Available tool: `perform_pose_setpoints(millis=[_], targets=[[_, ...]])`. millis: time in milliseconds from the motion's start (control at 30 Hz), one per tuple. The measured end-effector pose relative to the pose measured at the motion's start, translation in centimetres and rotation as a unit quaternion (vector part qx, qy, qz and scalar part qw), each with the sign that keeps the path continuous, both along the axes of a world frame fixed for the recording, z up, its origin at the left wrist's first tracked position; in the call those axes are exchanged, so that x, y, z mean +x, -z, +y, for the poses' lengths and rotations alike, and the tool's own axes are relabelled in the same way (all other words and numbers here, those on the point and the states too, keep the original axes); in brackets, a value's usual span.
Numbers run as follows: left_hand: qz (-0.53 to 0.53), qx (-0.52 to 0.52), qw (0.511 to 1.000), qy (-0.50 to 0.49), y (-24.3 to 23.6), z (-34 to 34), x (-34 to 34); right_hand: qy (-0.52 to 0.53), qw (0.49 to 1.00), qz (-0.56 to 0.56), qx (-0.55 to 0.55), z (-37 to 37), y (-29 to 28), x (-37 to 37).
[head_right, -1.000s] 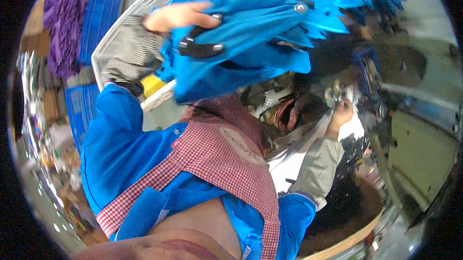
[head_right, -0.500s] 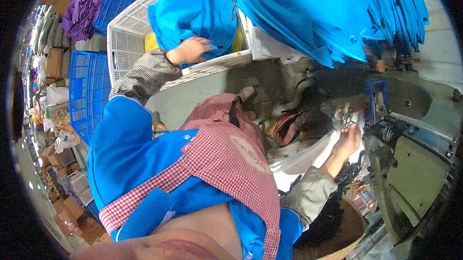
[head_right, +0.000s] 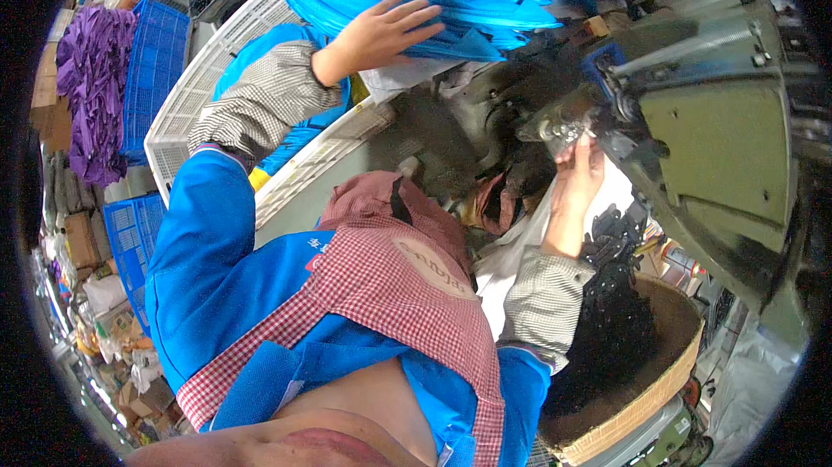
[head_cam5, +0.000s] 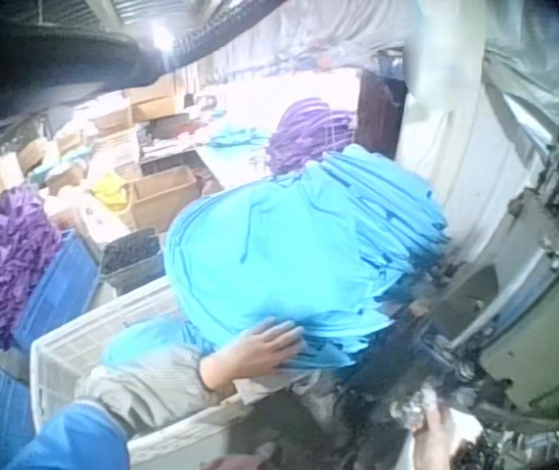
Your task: The person repeatedly picks up blue fabric bags and black plastic clips, then uses a sewing machine to attach the clips to the bags. The person handles the items one at a time, aligns them under the presser foot, and sews them in place.
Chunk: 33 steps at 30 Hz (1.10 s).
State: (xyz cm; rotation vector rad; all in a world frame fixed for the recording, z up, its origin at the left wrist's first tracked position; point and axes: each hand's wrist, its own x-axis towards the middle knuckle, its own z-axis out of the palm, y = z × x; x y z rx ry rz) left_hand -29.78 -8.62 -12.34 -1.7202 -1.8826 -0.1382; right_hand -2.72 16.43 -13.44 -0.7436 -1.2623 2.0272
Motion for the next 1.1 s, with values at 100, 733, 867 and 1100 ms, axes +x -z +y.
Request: perform_pose_setpoints(millis=[100,733,867,1100], targets=[[0.014,-0.019,0.998,-0.059,1.0,-2.2,-2.0,0.032,0.999,-0.035,-0.014,-0.9,0.7,1.9],[-0.559,0.209,0.797,-0.097,-19.2,-23.4,10.2,-0.155,0.976,-0.077,0.133,-7.6,-1.7,1.8],[-0.663,-0.006,0.748,0.009,-8.7,-9.3,11.5,-0.267,0.928,0.216,0.144,-14.9,-2.5,2.6],[-0.762,-0.108,0.638,0.030,1.8,1.3,16.5,0.091,0.991,0.097,-0.018,-11.8,2.5,3.7]])
